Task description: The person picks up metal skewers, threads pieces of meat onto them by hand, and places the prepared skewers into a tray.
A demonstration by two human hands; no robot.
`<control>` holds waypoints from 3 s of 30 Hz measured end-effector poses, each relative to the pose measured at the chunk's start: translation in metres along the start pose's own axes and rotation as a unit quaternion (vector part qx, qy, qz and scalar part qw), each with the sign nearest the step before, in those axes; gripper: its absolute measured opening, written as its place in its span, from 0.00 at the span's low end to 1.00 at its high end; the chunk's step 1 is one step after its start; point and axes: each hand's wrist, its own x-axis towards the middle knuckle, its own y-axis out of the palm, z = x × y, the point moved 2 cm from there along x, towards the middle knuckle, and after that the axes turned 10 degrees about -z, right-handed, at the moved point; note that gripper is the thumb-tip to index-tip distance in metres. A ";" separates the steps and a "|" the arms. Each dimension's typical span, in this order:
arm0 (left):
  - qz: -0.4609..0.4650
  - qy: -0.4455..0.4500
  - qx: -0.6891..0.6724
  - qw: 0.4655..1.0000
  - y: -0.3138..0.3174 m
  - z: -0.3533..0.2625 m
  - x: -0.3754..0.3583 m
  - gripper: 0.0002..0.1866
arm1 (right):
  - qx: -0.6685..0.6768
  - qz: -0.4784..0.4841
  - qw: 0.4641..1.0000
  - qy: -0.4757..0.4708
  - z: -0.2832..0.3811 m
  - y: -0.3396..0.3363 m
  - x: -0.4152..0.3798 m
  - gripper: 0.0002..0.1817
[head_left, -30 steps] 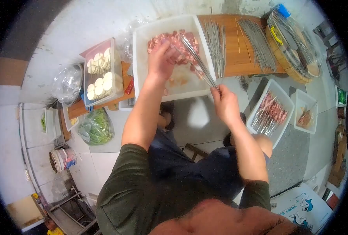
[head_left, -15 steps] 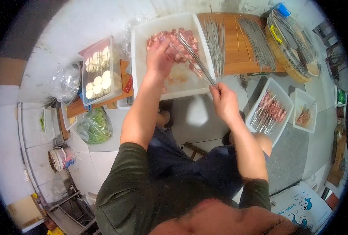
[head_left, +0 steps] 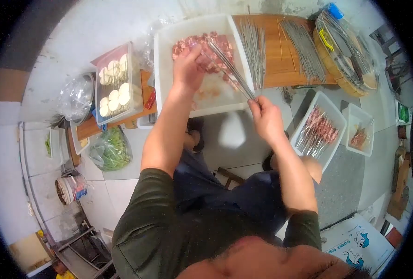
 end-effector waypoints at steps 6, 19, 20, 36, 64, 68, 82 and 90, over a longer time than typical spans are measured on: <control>-0.003 -0.009 0.009 1.000 0.001 -0.006 -0.004 0.11 | 0.001 0.000 1.000 -0.010 -0.002 0.001 0.001 0.15; 0.026 0.007 0.022 0.999 -0.001 -0.005 -0.001 0.11 | 0.008 -0.018 1.000 -0.017 -0.008 0.006 0.002 0.14; 0.032 -0.001 0.014 0.999 -0.004 -0.004 0.002 0.11 | 0.013 -0.020 0.999 -0.023 -0.009 0.007 0.002 0.14; 0.064 -0.015 0.044 0.997 -0.007 -0.011 -0.001 0.16 | 0.009 -0.015 0.999 -0.036 -0.003 0.002 0.007 0.13; 0.075 -0.038 0.065 0.994 0.004 -0.015 -0.012 0.14 | -0.004 0.004 1.000 -0.005 0.001 0.005 0.008 0.13; 0.120 -0.062 0.059 0.989 -0.009 0.004 0.002 0.11 | 0.010 0.013 1.000 0.017 0.005 0.005 0.010 0.14; 0.096 -0.032 0.075 0.992 0.003 0.002 -0.002 0.17 | 0.026 0.023 0.998 0.044 -0.004 0.009 0.015 0.14; 0.101 -0.016 0.042 0.994 0.012 -0.002 -0.007 0.16 | 0.031 0.004 0.999 0.027 -0.003 0.010 0.015 0.15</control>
